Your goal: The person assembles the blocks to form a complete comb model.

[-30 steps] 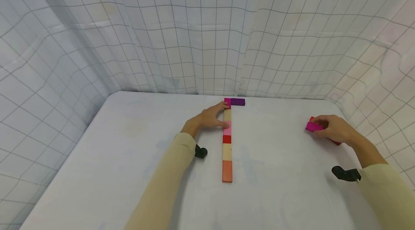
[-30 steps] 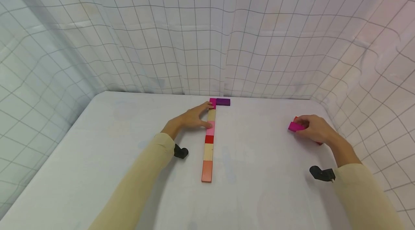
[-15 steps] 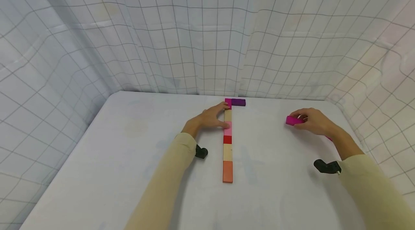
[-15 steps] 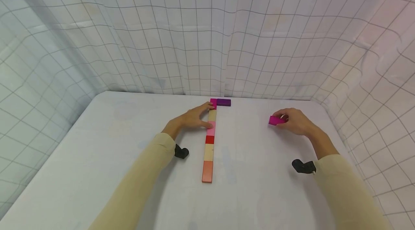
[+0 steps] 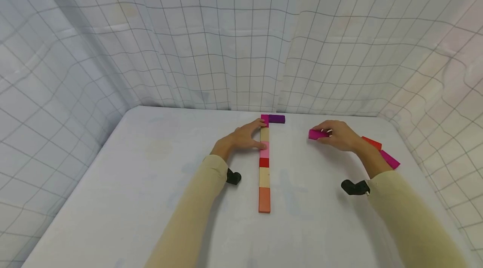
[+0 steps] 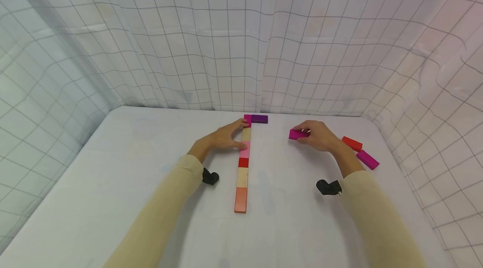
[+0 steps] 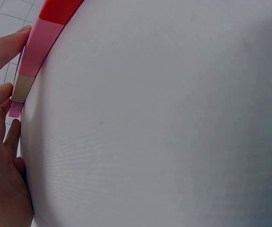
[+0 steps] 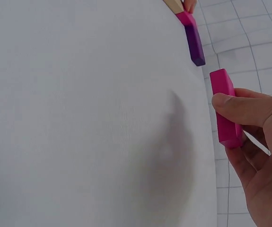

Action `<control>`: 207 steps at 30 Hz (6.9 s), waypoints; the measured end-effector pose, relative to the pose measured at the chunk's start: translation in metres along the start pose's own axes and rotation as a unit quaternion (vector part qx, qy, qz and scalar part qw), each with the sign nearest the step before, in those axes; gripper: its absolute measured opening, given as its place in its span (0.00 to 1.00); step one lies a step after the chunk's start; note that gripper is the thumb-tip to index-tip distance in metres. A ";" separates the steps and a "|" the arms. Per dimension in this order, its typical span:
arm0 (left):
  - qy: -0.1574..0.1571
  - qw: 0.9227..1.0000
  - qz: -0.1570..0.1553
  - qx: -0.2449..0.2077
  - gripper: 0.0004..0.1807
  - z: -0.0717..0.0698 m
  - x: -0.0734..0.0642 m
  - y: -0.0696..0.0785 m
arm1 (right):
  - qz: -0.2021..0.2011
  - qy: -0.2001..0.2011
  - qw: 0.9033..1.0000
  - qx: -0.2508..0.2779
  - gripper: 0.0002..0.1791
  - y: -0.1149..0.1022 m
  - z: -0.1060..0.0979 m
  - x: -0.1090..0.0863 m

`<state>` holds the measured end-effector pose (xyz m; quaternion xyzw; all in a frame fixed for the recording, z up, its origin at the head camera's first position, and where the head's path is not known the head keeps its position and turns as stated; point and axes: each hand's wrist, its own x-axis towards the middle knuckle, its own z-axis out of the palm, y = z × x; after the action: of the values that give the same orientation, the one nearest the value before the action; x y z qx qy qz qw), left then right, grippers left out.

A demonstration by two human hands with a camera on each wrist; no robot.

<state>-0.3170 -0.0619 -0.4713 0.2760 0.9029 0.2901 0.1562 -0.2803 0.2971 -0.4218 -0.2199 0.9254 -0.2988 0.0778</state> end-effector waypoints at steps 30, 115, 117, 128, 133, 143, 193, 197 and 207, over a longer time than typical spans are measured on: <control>0.002 1.000 -0.008 0.000 0.46 -0.002 0.002 0.002 | -0.011 0.049 0.999 -0.016 0.19 -0.045 0.074 0.086; 0.008 1.000 0.013 -0.003 0.44 0.000 0.000 0.001 | 0.020 0.031 0.999 -0.034 0.27 0.011 -0.021 0.002; 0.009 1.000 0.013 -0.003 0.44 0.000 -0.001 0.001 | 0.022 0.033 0.999 -0.035 0.27 0.014 -0.025 -0.003; 0.005 1.000 0.006 -0.008 0.46 -0.001 -0.001 0.002 | 0.048 0.041 0.997 -0.048 0.28 0.035 -0.045 -0.032; 0.006 1.000 0.012 -0.007 0.46 -0.002 -0.002 0.000 | 0.048 0.052 0.996 -0.062 0.28 0.043 -0.050 -0.042; 0.004 1.000 0.019 -0.012 0.46 -0.001 -0.001 0.001 | 0.064 0.046 0.994 -0.072 0.27 0.057 -0.054 -0.064; 0.001 1.000 0.009 -0.012 0.46 0.001 0.001 0.000 | 0.246 0.025 0.968 0.053 0.49 0.133 -0.044 -0.145; -0.001 1.000 0.004 -0.012 0.46 0.001 0.001 0.000 | 0.233 0.021 0.972 0.034 0.46 0.132 -0.047 -0.144; 0.002 1.000 0.008 -0.008 0.46 0.001 0.000 -0.001 | 0.195 0.018 0.981 0.010 0.36 0.119 -0.055 -0.127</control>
<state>-0.3174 -0.0623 -0.4729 0.2812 0.8986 0.2996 0.1540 -0.2256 0.4692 -0.4453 -0.0294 0.9488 -0.2910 0.1197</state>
